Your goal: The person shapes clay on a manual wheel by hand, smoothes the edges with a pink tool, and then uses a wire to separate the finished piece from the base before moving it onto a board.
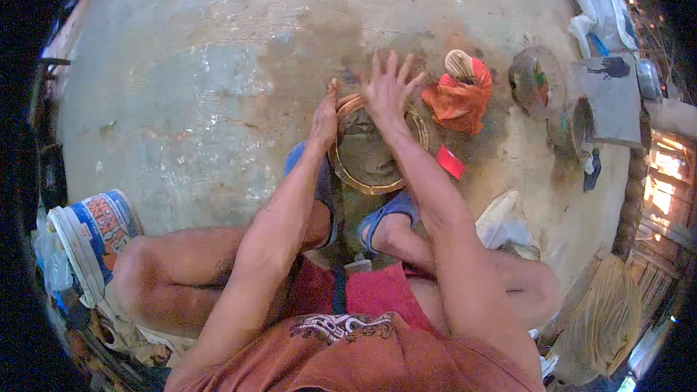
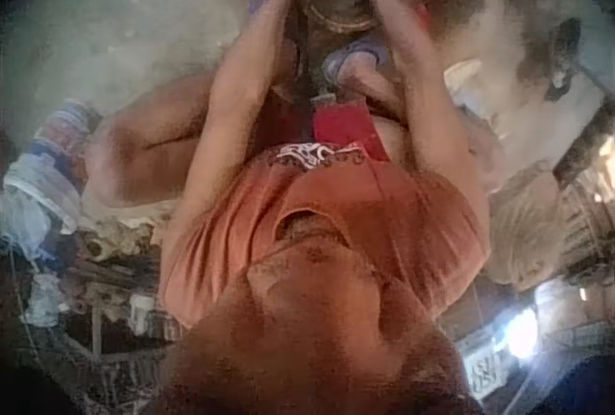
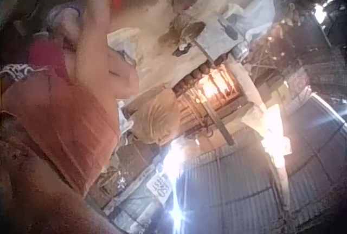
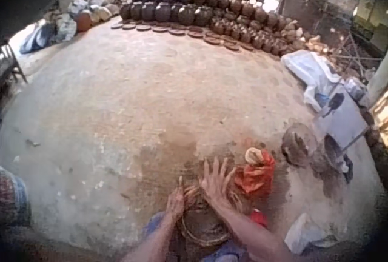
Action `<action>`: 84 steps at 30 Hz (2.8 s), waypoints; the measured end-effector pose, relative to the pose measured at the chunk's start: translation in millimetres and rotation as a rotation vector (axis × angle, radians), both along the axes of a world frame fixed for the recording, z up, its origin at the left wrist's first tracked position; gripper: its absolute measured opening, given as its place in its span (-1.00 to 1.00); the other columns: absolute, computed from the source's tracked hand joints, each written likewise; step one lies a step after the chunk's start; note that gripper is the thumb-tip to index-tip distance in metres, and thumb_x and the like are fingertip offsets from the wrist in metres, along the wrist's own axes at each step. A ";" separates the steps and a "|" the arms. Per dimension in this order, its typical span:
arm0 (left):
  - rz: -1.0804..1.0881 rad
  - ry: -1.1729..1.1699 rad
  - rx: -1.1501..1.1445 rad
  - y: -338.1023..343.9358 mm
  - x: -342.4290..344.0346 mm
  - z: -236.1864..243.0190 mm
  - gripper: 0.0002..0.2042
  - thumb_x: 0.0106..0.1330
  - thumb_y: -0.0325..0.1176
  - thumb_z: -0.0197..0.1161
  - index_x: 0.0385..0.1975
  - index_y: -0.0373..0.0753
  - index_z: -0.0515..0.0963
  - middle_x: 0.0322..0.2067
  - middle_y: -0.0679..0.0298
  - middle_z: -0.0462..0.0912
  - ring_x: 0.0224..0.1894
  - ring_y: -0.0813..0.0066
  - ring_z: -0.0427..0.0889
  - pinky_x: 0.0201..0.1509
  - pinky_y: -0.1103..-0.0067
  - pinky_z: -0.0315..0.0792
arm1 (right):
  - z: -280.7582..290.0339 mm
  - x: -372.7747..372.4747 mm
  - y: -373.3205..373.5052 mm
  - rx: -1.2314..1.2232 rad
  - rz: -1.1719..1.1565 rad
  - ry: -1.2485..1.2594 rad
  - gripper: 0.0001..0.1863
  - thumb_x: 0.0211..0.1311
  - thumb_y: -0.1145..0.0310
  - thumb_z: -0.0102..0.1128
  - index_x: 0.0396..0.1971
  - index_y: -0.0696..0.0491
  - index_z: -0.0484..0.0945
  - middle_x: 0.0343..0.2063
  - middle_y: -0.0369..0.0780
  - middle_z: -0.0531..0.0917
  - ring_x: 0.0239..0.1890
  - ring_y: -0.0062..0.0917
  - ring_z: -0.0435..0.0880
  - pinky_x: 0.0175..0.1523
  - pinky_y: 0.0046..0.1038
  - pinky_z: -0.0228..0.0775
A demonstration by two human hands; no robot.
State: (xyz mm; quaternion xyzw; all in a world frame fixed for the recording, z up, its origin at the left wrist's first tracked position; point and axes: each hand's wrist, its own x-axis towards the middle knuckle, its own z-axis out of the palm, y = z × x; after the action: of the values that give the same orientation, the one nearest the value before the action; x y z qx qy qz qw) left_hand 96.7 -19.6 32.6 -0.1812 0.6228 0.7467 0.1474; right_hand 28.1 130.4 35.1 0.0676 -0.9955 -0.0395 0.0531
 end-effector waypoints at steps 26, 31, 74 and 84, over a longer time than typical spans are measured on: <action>0.226 -0.034 0.408 3.6 0.5 -32.2 -0.16 0.46 0.48 -0.25 0.31 -0.26 0.21 -0.14 0.05 0.77 -0.18 0.39 0.71 0.01 0.50 0.55 | -0.4 28.0 -11.5 0.063 0.110 0.074 -0.15 0.38 -0.42 -0.08 0.55 -0.30 0.21 0.55 -0.13 0.20 0.58 0.20 -0.05 0.37 0.64 -0.31; 0.258 -0.065 0.461 -7.7 -7.5 -61.8 -0.25 0.59 0.29 -0.17 0.56 -0.15 0.12 -0.35 0.20 0.70 -0.36 0.53 0.59 -0.27 0.58 0.43 | 19.0 34.2 -37.4 0.000 0.036 0.025 -0.22 0.43 -0.33 -0.06 0.54 -0.27 0.24 0.58 -0.15 0.12 0.60 0.16 -0.12 0.39 0.63 -0.36; -0.584 0.399 -0.176 17.5 -84.4 -8.3 -0.49 0.68 0.00 -0.16 0.37 -0.15 0.51 0.18 0.14 0.69 0.21 0.38 0.62 0.38 0.42 0.41 | 62.6 -29.8 74.9 -0.842 0.040 0.175 -0.34 0.60 0.01 -0.10 0.46 0.18 0.29 0.46 0.09 0.33 0.53 -0.07 0.25 0.57 -0.22 0.06; -0.517 0.457 -0.155 32.7 -86.4 -16.1 -0.56 0.64 -0.05 -0.10 0.13 -0.24 0.59 0.01 0.00 0.74 0.11 0.08 0.70 0.28 0.32 0.47 | 15.9 4.6 58.7 -0.455 0.024 0.368 -0.56 0.46 0.27 0.13 0.27 0.08 0.49 0.00 -0.02 0.61 0.04 -0.06 0.59 0.13 -0.05 0.40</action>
State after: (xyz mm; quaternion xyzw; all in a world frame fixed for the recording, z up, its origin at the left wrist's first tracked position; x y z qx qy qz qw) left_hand 10.3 13.1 16.5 0.1435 0.7197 0.6565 0.1745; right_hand 32.7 189.1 51.1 0.0574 -0.9515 0.1740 0.2472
